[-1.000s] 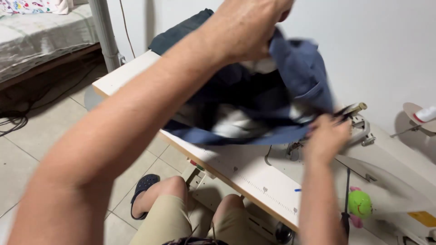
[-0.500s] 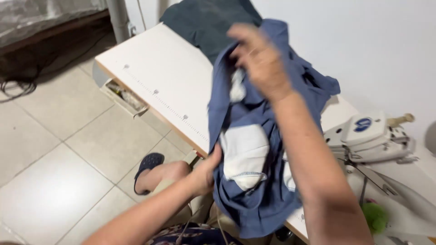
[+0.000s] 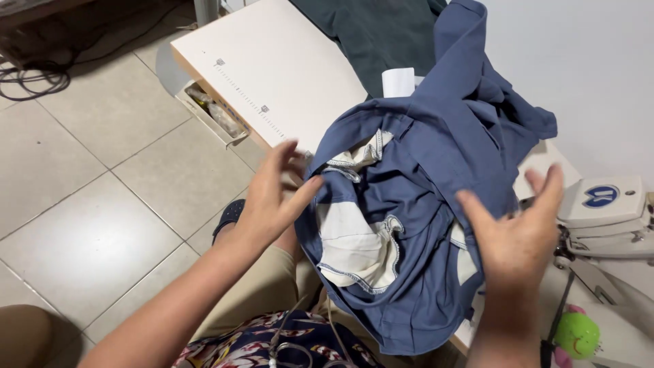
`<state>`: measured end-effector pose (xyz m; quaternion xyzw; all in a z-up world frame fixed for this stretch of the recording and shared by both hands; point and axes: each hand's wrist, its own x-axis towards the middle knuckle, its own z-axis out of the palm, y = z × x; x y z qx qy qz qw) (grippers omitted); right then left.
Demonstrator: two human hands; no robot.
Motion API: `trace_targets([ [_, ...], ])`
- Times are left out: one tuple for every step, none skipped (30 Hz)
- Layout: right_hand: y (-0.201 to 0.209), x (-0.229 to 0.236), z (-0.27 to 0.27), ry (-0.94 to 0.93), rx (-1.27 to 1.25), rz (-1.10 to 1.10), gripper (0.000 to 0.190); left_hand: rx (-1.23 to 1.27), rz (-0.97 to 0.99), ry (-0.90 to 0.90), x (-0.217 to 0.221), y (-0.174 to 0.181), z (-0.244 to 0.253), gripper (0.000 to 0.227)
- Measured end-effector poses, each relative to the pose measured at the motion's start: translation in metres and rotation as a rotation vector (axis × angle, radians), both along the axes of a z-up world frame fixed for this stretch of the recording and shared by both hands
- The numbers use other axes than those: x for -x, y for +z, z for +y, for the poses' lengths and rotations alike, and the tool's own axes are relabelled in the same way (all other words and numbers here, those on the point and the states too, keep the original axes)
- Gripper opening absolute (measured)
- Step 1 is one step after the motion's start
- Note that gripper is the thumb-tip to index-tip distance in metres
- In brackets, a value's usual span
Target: Trimming loose threads and inspecting a pair of blue trousers at a sewing workstation
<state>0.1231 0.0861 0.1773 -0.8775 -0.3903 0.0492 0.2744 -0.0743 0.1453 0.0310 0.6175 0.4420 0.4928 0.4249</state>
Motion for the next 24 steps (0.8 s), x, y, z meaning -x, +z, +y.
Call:
trace_targets([
  [-0.013,-0.01,0.001,-0.009,0.002,-0.005,0.091,0.002,-0.005,-0.009,-0.008,-0.001,0.012,0.062],
  [-0.025,-0.021,0.002,-0.001,0.074,0.058,0.088,0.047,0.118,-0.06,-0.016,-0.003,0.023,0.072],
  [-0.038,-0.032,0.001,-0.001,0.144,0.123,0.087,0.089,0.242,-0.119,-0.026,-0.003,0.034,0.083],
  [-0.068,-0.061,0.003,-0.017,0.145,0.12,0.087,0.088,0.239,-0.134,-0.03,0.012,0.034,0.083],
  [-0.098,-0.09,0.007,0.061,0.082,-0.029,0.069,0.448,-0.063,-0.271,-0.035,0.028,0.036,0.06],
  [-0.126,-0.12,0.01,0.139,0.023,-0.178,0.055,0.809,-0.366,-0.401,-0.04,0.045,0.038,0.037],
  [-0.12,-0.132,0.011,0.135,0.01,-0.183,0.055,0.796,-0.366,-0.408,-0.043,0.04,0.034,0.037],
  [-0.114,-0.143,0.012,0.198,-0.213,-0.42,0.033,0.85,-0.415,-0.626,-0.045,0.035,0.03,0.042],
  [-0.113,-0.152,0.01,0.27,-0.424,-0.647,0.02,0.915,-0.459,-0.838,-0.045,0.027,0.022,0.047],
  [-0.083,-0.136,0.022,0.269,-0.425,-0.643,0.02,0.915,-0.455,-0.836,-0.042,0.021,0.011,0.047],
  [-0.055,-0.122,0.03,0.272,-0.593,-0.778,0.012,0.89,-0.462,-1.018,-0.041,0.016,-0.003,0.053],
  [-0.026,-0.109,0.039,0.281,-0.757,-0.916,0.006,0.86,-0.468,-1.2,-0.04,0.01,-0.016,0.06],
  [-0.019,-0.106,0.057,0.273,-0.759,-0.913,0.006,0.861,-0.459,-1.202,-0.039,0.012,-0.026,0.06],
  [-0.012,-0.103,0.075,0.352,-0.891,-0.708,0.01,0.628,-0.515,-1.416,-0.039,0.014,-0.037,0.052],
  [-0.005,-0.101,0.093,0.432,-1.011,-0.496,0.017,0.38,-0.572,-1.612,-0.039,0.016,-0.049,0.045],
  [-0.026,-0.113,0.121,0.429,-1.01,-0.494,0.017,0.383,-0.57,-1.613,-0.049,-0.015,-0.048,0.045],
  [-0.048,-0.124,0.149,0.41,-0.803,-0.77,0.032,0.434,-0.487,-1.324,-0.058,-0.045,-0.049,0.052],
  [-0.071,-0.133,0.178,0.387,-0.583,-1.035,0.051,0.477,-0.4,-1.035,-0.065,-0.076,-0.049,0.06],
  [-0.098,-0.123,0.182,0.392,-0.588,-1.03,0.051,0.476,-0.399,-1.028,-0.071,-0.073,-0.043,0.06],
  [-0.124,-0.112,0.186,0.475,-0.37,-0.905,0.058,0.68,-0.645,-0.769,-0.076,-0.071,-0.037,0.057],
  [-0.149,-0.098,0.194,0.562,-0.159,-0.78,0.071,0.857,-0.883,-0.482,-0.079,-0.067,-0.028,0.053],
  [-0.141,-0.085,0.186,0.572,-0.17,-0.78,0.071,0.846,-0.885,-0.472,-0.077,-0.064,-0.026,0.053],
  [-0.132,-0.074,0.176,0.562,-0.183,-0.696,0.072,0.863,-0.998,-0.449,-0.076,-0.061,-0.024,0.05],
  [-0.125,-0.063,0.167,0.551,-0.195,-0.612,0.074,0.878,-1.112,-0.426,-0.076,-0.058,-0.022,0.047],
])
